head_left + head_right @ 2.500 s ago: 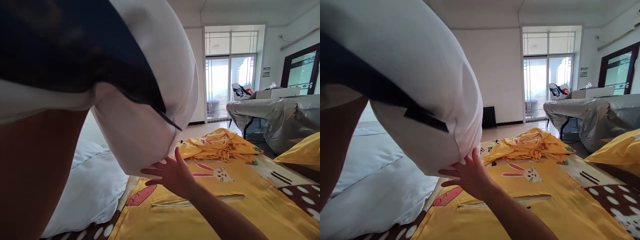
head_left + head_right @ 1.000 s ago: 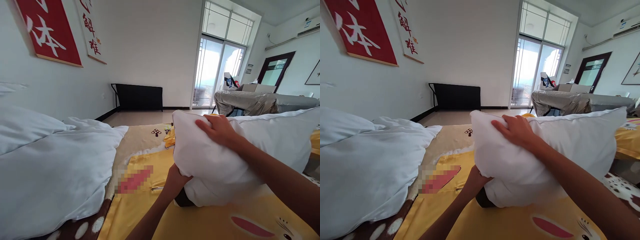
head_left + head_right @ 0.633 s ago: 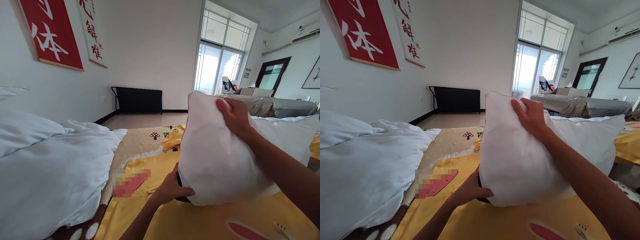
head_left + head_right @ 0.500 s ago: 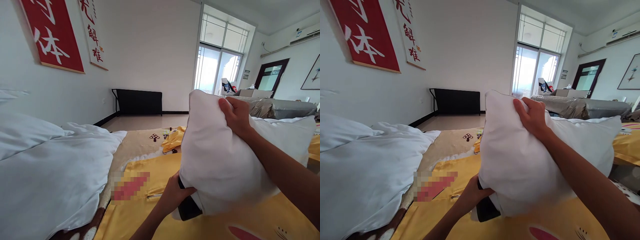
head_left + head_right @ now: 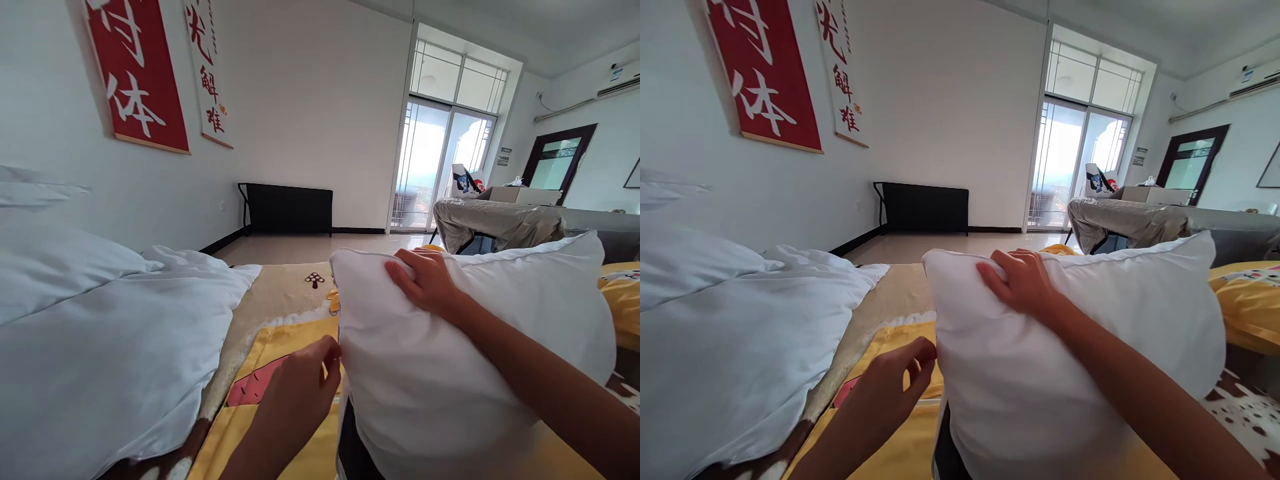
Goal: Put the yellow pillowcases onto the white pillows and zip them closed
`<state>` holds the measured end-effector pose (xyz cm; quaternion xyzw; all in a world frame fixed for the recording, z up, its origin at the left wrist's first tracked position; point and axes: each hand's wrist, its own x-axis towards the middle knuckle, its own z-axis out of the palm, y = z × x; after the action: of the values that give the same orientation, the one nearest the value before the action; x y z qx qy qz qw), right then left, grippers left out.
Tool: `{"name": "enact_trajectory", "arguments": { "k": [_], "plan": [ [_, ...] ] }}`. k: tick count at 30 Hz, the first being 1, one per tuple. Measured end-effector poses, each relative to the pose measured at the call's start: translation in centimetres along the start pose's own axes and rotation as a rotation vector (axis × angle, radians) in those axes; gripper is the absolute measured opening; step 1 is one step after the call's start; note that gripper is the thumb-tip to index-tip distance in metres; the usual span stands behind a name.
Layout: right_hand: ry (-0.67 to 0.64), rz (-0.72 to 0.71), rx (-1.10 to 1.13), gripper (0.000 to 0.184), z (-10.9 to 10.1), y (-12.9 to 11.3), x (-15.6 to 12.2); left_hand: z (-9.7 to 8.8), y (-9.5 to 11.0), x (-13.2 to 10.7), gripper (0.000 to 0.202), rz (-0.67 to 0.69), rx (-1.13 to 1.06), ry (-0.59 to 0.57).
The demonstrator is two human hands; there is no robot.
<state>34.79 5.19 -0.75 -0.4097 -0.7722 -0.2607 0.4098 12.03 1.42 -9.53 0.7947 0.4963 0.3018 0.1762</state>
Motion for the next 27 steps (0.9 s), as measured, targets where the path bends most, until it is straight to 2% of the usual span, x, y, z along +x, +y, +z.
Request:
{"name": "enact_trajectory", "arguments": {
  "k": [3, 6, 10, 14, 17, 20, 24, 27],
  "plan": [
    [-0.04, 0.0, 0.013, 0.037, 0.5, -0.9, -0.1, 0.3, 1.5, -0.7, 0.023, 0.088, -0.002, 0.23],
    [-0.068, -0.034, 0.024, 0.037, 0.4, -1.6, -0.4, 1.7, 1.3, -0.2, 0.035, 0.08, 0.022, 0.297],
    [-0.078, -0.104, 0.012, 0.037, 0.3, -2.2, -0.7, 3.2, 0.0, 1.0, 0.033, 0.142, 0.039, 0.288],
    [-0.087, -0.095, -0.005, 0.038, 0.6, -2.2, -0.8, 3.4, -0.5, 1.3, 0.028, 0.202, 0.056, 0.255],
    [-0.098, -0.086, -0.016, 0.038, 0.9, -2.0, -0.8, 3.3, -1.0, 1.7, 0.025, 0.151, 0.059, 0.221],
    [-0.102, -0.088, -0.012, 0.038, 1.0, -1.7, -0.7, 3.0, -2.6, 2.7, 0.027, 0.049, 0.09, 0.209],
    [-0.114, -0.087, -0.005, 0.036, 0.8, -1.4, -0.8, 2.1, -5.6, 4.4, 0.031, -0.049, 0.083, 0.272],
    [-0.117, -0.083, -0.001, 0.036, 0.7, -1.3, -0.9, 1.3, -6.9, 5.0, 0.032, -0.086, -0.018, 0.287]
  ]
}}
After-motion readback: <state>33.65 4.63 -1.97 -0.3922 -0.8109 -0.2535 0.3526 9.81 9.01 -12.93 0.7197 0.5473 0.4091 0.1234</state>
